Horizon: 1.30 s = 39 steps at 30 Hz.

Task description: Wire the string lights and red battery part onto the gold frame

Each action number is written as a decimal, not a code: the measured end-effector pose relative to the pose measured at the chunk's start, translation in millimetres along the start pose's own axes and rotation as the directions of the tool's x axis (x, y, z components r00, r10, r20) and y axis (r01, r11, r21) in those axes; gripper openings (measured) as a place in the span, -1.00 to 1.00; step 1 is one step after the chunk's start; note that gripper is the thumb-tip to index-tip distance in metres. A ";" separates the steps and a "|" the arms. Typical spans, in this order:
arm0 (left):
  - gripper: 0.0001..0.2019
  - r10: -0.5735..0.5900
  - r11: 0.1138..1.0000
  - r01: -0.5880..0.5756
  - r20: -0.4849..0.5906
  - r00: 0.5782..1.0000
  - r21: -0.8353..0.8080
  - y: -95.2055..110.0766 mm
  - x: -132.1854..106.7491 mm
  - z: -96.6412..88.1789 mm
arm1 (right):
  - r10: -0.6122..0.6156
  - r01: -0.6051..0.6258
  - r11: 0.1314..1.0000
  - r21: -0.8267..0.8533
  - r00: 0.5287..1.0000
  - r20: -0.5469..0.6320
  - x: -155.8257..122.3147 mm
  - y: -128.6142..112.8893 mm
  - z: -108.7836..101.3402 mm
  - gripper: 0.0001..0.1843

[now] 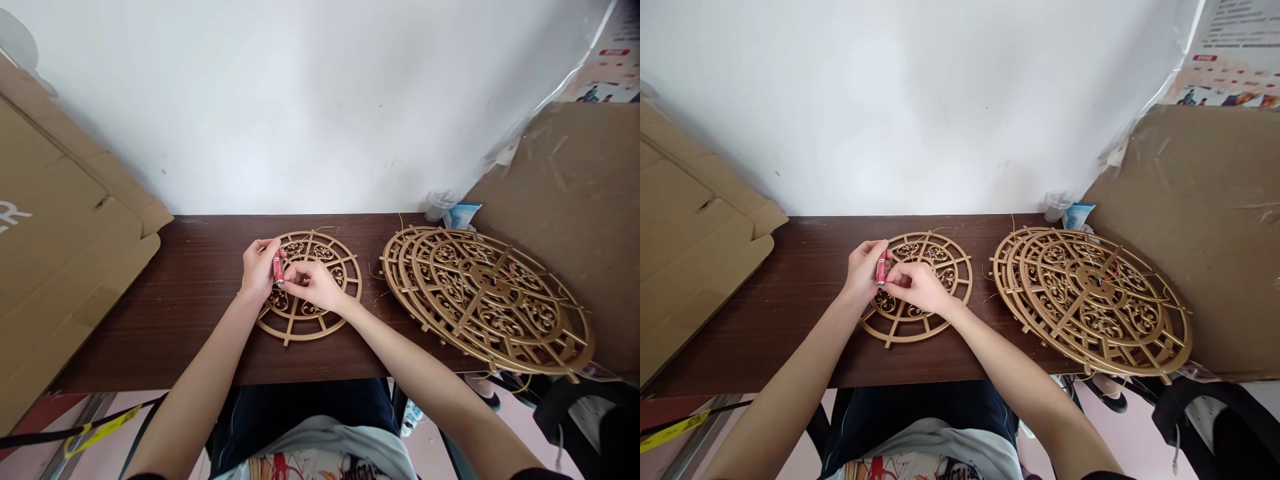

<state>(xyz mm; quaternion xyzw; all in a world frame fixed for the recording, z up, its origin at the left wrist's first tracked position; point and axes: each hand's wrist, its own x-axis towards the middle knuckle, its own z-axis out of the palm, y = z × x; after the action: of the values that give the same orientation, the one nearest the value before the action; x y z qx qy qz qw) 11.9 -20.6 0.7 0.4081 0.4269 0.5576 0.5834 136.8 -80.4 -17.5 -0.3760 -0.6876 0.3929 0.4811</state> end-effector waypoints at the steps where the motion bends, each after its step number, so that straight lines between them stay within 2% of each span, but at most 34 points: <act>1: -0.73 0.004 1.000 -0.004 0.005 1.000 0.010 -1.0 -0.6 0.5 | -0.031 0.031 0.999 -0.042 1.000 0.000 -0.2 -0.1 -0.1 -0.89; 5: -0.73 -0.004 1.000 0.004 -0.003 1.000 0.016 -2.4 -1.9 1.6 | -0.120 0.117 0.981 -0.154 0.993 -0.014 -1.4 -1.9 -0.1 -0.91; 16: -0.73 -0.030 1.000 0.030 -0.011 0.999 -0.004 2.5 -2.0 0.5 | -0.214 0.213 0.967 -0.139 0.977 0.006 -5.9 -10.3 -2.5 -0.87; 22: -0.75 -0.046 0.999 0.046 -0.026 0.999 0.007 0.7 -0.5 0.6 | -0.283 0.271 0.947 -0.173 0.958 -0.050 -6.0 -12.7 2.3 -0.89; 29: -0.77 -0.044 0.999 0.044 -0.035 0.998 -0.010 -1.1 1.3 0.9 | -0.364 0.321 0.899 -0.298 0.926 -0.100 -7.0 -10.6 4.3 -0.88; 34: -0.76 -0.042 0.999 0.042 -0.034 0.999 -0.001 -0.8 1.0 0.0 | -0.378 0.327 0.878 -0.349 0.922 -0.086 -6.6 -5.0 1.8 -0.87; 39: -0.75 0.005 1.000 -0.005 -0.026 1.000 -0.015 0.0 2.0 0.2 | -0.319 0.280 0.925 -0.256 0.939 -0.127 -6.0 -5.9 3.3 -0.87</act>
<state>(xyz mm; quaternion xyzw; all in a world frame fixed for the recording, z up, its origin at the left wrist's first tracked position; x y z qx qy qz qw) 12.1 -18.6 0.7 0.3975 0.4290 0.5675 0.5796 134.4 -88.7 -15.1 -0.3518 -0.7359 0.1981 0.5435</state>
